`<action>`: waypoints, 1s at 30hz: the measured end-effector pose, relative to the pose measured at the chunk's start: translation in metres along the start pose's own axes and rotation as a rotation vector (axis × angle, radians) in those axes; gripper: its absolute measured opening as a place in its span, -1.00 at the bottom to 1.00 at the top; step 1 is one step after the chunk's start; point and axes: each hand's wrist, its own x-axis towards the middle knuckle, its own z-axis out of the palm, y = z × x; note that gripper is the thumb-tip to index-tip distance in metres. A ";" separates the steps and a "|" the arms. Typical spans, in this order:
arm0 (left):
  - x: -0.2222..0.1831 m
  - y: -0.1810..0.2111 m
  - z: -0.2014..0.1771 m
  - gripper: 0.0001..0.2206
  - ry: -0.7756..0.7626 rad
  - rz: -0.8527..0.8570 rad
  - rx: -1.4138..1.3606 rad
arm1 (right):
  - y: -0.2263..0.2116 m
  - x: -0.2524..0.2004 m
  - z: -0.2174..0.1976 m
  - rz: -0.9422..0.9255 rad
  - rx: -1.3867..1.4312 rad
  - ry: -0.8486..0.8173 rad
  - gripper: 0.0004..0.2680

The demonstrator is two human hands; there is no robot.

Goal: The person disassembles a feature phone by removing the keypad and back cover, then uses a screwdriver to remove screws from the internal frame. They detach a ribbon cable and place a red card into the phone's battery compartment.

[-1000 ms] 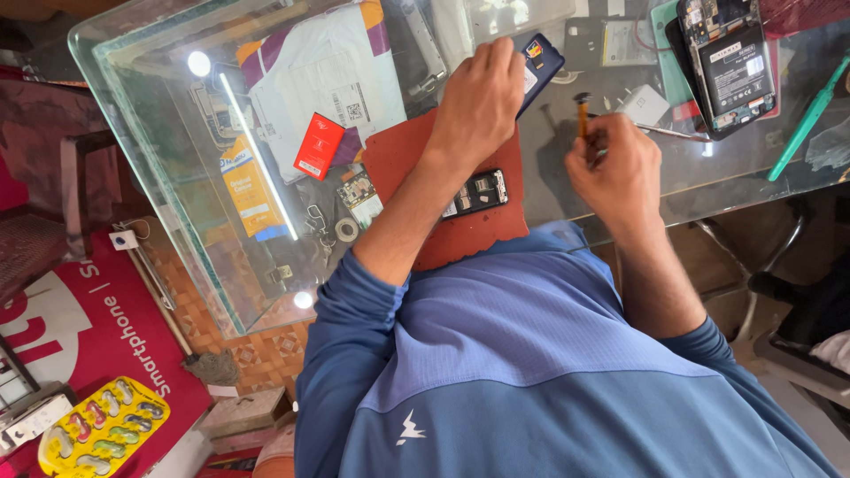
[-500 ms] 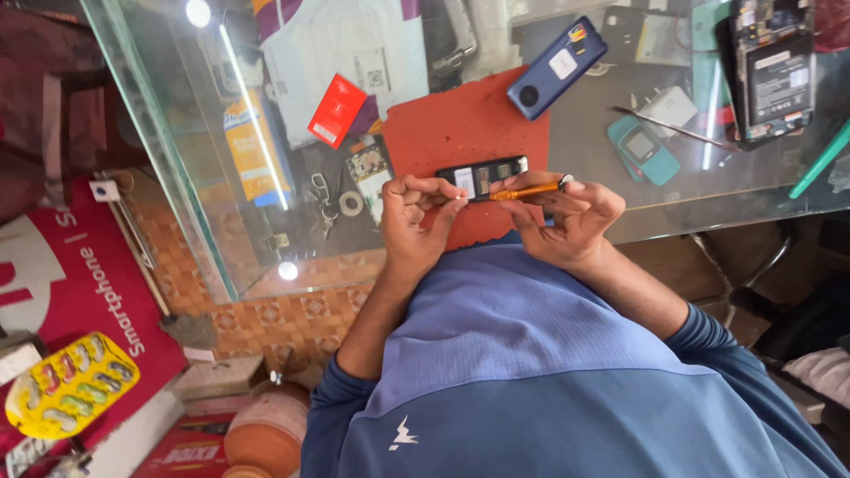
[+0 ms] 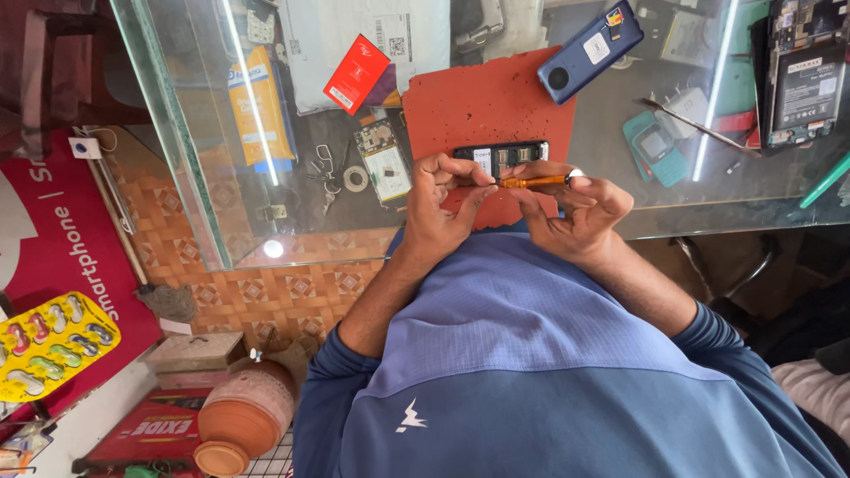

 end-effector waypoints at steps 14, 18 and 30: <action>0.005 0.002 -0.005 -0.60 0.070 -0.039 0.146 | 0.000 0.019 0.009 -0.069 0.151 -0.129 -0.51; 0.020 0.007 -0.010 -0.54 0.124 0.093 0.289 | 0.016 0.030 0.020 -0.123 0.036 -0.142 -0.51; 0.018 0.018 -0.031 -0.47 -0.035 0.104 0.695 | 0.031 0.029 0.038 -0.104 -0.048 -0.220 -0.57</action>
